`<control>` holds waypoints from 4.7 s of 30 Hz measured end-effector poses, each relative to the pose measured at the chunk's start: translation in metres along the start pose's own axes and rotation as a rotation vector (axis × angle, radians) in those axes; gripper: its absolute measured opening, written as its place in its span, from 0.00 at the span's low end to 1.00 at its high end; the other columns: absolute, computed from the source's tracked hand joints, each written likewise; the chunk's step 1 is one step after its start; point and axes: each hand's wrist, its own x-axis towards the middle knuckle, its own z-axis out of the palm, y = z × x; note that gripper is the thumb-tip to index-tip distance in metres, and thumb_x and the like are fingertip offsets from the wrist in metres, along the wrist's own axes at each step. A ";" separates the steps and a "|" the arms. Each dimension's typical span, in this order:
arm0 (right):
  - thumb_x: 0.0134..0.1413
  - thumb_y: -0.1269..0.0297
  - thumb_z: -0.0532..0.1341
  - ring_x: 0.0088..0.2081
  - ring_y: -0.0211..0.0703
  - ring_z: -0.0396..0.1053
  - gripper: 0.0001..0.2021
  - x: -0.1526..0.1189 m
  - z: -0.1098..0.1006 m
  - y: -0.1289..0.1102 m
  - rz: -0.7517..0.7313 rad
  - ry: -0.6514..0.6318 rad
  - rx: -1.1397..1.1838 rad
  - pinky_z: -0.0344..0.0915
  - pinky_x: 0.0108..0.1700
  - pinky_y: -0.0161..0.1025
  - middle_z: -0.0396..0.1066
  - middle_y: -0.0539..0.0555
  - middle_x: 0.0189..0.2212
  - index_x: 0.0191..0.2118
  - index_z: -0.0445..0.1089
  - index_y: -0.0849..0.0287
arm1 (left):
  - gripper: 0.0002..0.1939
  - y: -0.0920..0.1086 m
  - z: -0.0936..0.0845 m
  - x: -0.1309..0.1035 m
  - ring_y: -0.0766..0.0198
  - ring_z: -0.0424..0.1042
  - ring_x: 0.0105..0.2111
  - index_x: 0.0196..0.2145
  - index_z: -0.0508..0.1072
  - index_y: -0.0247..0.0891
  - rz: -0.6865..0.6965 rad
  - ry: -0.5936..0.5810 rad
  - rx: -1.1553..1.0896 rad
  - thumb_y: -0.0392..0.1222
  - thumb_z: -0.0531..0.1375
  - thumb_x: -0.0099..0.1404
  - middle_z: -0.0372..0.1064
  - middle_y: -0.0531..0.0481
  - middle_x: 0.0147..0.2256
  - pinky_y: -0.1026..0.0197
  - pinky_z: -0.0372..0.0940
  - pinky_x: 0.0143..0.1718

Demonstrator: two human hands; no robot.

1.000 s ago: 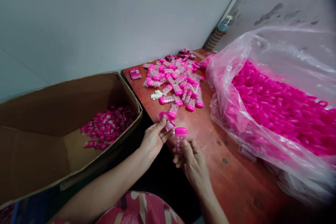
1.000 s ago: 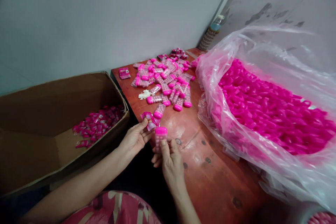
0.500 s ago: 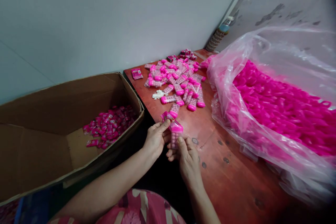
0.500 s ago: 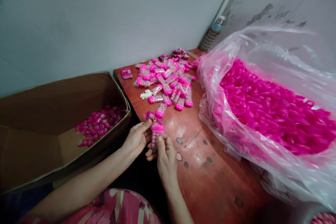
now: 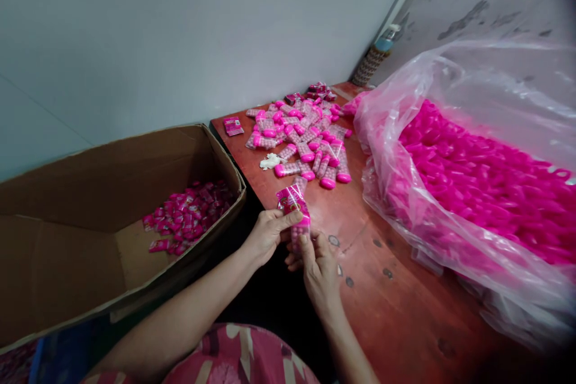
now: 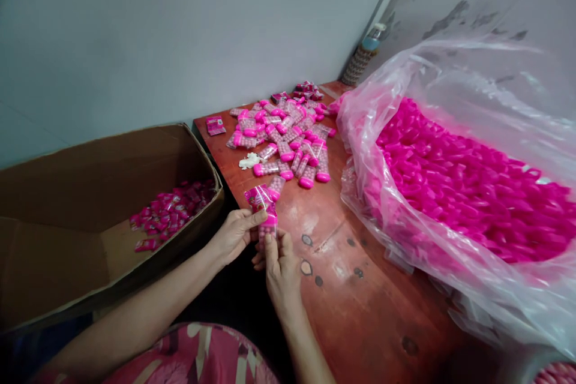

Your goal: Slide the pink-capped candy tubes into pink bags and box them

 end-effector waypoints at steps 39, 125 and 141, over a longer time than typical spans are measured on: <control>0.50 0.57 0.59 0.22 0.34 0.67 0.10 0.012 -0.013 0.008 0.129 -0.095 0.207 0.62 0.22 0.30 0.70 0.50 0.25 0.30 0.63 0.60 | 0.18 0.013 -0.023 0.006 0.54 0.52 0.56 0.32 0.75 0.45 0.525 0.224 0.680 0.33 0.68 0.41 0.68 0.48 0.46 0.51 0.41 0.57; 0.54 0.52 0.53 0.17 0.32 0.63 0.13 0.006 0.002 0.006 0.015 -0.096 -0.128 0.60 0.17 0.28 0.65 0.47 0.21 0.32 0.61 0.58 | 0.14 0.002 -0.005 -0.003 0.69 0.62 0.14 0.20 0.67 0.29 0.003 0.043 -0.004 0.44 0.65 0.47 0.64 0.49 0.17 0.67 0.55 0.14; 0.54 0.52 0.52 0.14 0.31 0.59 0.14 0.009 -0.004 0.011 0.126 -0.243 0.225 0.53 0.13 0.28 0.65 0.47 0.19 0.29 0.61 0.59 | 0.14 -0.003 -0.002 -0.010 0.68 0.61 0.11 0.19 0.70 0.28 -0.098 -0.090 0.043 0.45 0.63 0.49 0.63 0.50 0.14 0.65 0.58 0.12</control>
